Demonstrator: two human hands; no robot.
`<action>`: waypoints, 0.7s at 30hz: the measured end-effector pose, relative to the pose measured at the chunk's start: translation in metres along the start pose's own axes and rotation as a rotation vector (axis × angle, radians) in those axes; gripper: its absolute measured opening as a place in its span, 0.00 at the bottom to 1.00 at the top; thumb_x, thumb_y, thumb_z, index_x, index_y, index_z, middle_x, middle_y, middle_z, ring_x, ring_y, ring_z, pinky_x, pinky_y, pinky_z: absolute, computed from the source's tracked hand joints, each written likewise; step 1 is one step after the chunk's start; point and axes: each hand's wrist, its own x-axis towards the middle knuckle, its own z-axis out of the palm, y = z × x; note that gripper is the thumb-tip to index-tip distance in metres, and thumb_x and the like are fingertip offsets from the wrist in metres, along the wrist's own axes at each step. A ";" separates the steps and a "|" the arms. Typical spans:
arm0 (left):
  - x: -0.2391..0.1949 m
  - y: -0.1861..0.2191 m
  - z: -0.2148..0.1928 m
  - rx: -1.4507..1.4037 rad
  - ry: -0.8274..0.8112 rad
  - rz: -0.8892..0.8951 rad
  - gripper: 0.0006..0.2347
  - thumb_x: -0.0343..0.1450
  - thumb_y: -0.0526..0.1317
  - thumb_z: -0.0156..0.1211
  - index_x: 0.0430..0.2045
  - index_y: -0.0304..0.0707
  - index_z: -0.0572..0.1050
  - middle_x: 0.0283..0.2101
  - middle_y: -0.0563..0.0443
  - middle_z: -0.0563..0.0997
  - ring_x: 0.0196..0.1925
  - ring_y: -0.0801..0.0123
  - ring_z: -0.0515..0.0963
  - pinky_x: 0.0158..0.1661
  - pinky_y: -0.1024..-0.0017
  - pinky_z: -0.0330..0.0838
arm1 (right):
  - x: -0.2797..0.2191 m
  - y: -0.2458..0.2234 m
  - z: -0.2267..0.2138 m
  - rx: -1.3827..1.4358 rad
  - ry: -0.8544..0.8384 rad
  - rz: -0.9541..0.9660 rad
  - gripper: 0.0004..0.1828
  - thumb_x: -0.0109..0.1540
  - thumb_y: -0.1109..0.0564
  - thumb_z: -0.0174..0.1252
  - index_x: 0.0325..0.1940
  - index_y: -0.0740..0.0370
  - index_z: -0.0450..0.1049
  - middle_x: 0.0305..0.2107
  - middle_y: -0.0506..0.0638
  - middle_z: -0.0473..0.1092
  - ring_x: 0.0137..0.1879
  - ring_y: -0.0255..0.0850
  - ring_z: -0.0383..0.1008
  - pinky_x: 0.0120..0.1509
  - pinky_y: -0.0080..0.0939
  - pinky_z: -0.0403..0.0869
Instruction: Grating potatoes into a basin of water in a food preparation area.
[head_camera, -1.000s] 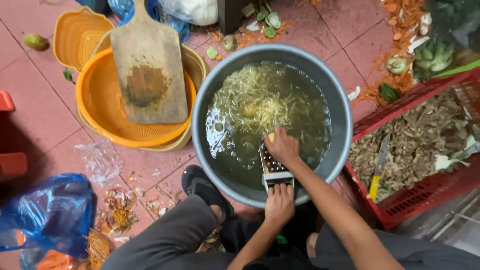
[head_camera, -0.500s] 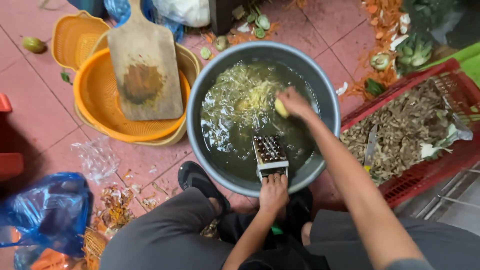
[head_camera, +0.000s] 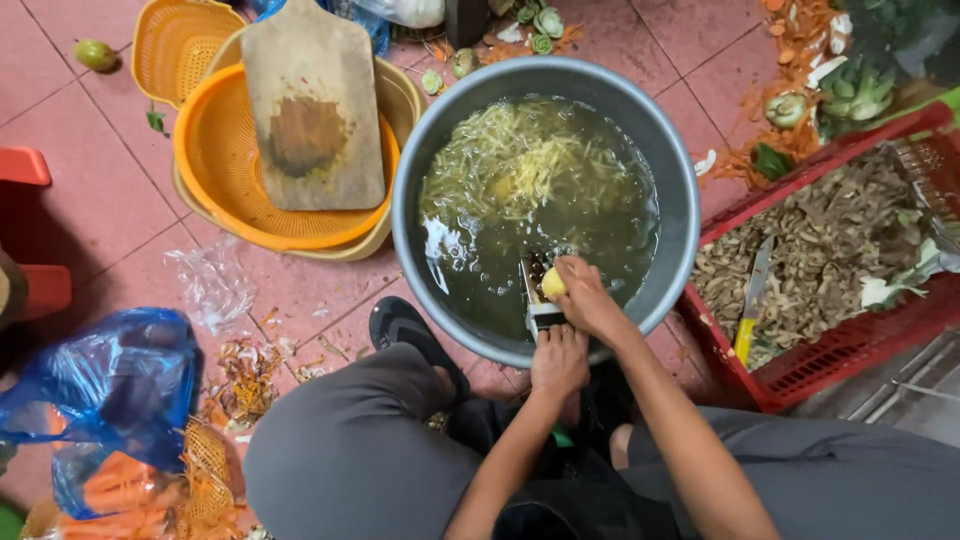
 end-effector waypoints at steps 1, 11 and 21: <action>0.001 -0.001 0.002 -0.001 -0.002 0.000 0.10 0.65 0.39 0.55 0.36 0.37 0.77 0.38 0.44 0.80 0.42 0.55 0.76 0.42 0.60 0.67 | 0.000 0.001 0.001 0.000 -0.001 0.002 0.37 0.55 0.59 0.63 0.69 0.68 0.63 0.63 0.68 0.60 0.64 0.65 0.64 0.69 0.54 0.66; 0.002 -0.002 0.004 -0.029 -0.131 0.002 0.11 0.68 0.39 0.53 0.38 0.35 0.78 0.41 0.41 0.81 0.45 0.54 0.75 0.44 0.59 0.65 | 0.007 -0.020 -0.006 0.022 0.050 0.025 0.31 0.58 0.60 0.57 0.66 0.70 0.62 0.60 0.67 0.62 0.62 0.66 0.63 0.67 0.60 0.65; 0.000 -0.002 0.007 -0.099 -0.214 0.008 0.12 0.68 0.40 0.53 0.36 0.35 0.81 0.42 0.39 0.81 0.48 0.51 0.74 0.45 0.57 0.64 | 0.026 -0.044 0.001 -0.273 0.055 0.045 0.23 0.55 0.48 0.57 0.50 0.63 0.69 0.47 0.61 0.66 0.56 0.59 0.67 0.56 0.61 0.68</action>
